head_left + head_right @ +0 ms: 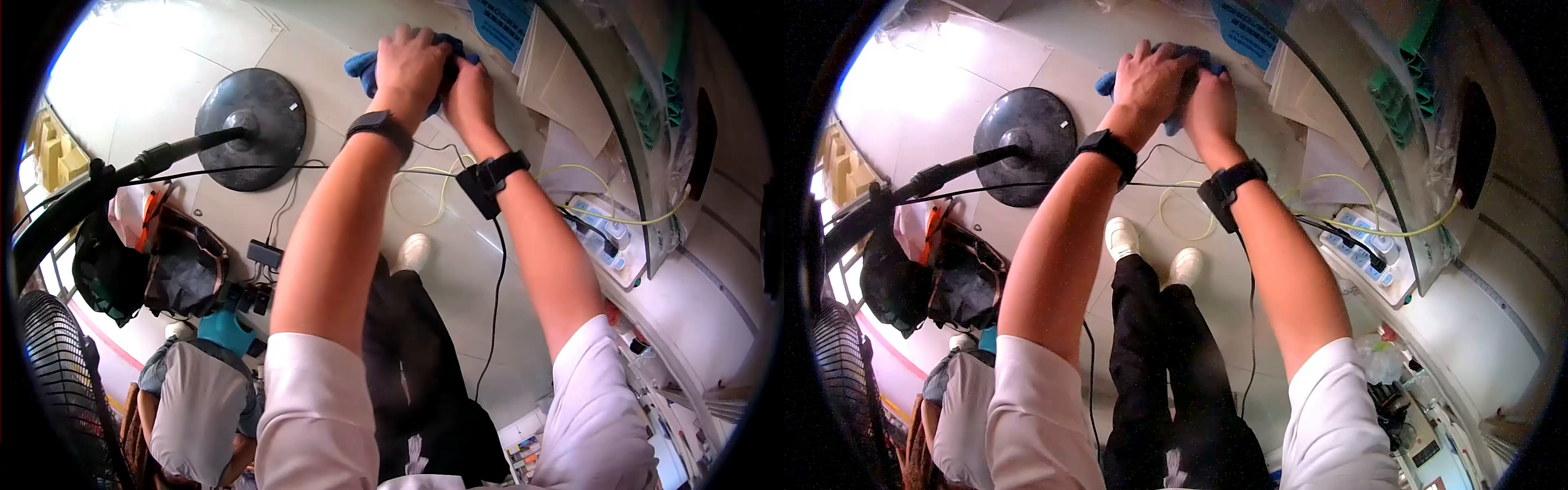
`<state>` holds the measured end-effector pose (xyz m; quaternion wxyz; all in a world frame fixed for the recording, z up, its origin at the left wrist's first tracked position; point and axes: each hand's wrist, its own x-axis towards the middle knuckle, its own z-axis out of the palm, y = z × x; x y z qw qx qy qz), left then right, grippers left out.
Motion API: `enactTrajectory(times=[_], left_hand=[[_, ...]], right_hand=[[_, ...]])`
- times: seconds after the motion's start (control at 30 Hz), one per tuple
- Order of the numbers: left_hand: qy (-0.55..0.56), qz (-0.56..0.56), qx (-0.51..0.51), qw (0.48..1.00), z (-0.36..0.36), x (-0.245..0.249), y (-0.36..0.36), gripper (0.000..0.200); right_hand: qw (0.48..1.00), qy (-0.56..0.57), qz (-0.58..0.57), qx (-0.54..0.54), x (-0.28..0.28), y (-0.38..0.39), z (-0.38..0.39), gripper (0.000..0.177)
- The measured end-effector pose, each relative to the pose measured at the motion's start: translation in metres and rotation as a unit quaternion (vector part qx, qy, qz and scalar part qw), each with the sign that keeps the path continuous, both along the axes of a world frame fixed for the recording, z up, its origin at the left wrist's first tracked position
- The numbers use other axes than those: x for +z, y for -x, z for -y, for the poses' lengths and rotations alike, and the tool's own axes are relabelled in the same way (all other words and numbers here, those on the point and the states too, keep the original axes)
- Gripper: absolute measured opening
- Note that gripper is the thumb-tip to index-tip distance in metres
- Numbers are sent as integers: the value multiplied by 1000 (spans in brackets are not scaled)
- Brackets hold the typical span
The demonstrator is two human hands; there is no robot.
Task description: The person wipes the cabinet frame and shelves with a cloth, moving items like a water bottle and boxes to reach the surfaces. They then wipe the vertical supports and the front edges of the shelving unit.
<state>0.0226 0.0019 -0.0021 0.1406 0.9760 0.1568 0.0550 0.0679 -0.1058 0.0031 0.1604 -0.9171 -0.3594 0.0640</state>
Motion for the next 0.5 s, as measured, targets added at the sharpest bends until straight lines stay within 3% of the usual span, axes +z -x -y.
enactTrajectory(times=[0.13,0.17,0.2,0.23,0.37,0.4,0.47,0.5], left_hand=[[9,58,18,998,39,-11,-15,27],[30,71,-3,997,48,-13,-16,27],[38,83,-29,995,58,-15,-17,27],[47,95,-53,993,69,-18,-16,26],[132,133,-104,977,102,-13,10,49],[150,148,-98,973,107,-11,19,54],[162,154,-82,971,116,-15,37,56],[146,167,-73,972,119,-15,48,56]], right_hand=[[992,-78,-59,-77,-9,-13,26,20],[976,-162,-102,-99,-11,-11,36,18],[918,-277,-214,-184,-26,-12,49,18],[827,-382,-318,-262,-48,-12,67,18],[915,-235,-196,-261,-35,23,117,27],[886,-255,-232,-310,-34,33,124,27],[931,-80,-156,-321,-18,51,133,32],[944,-45,-80,-316,-17,60,133,36]])
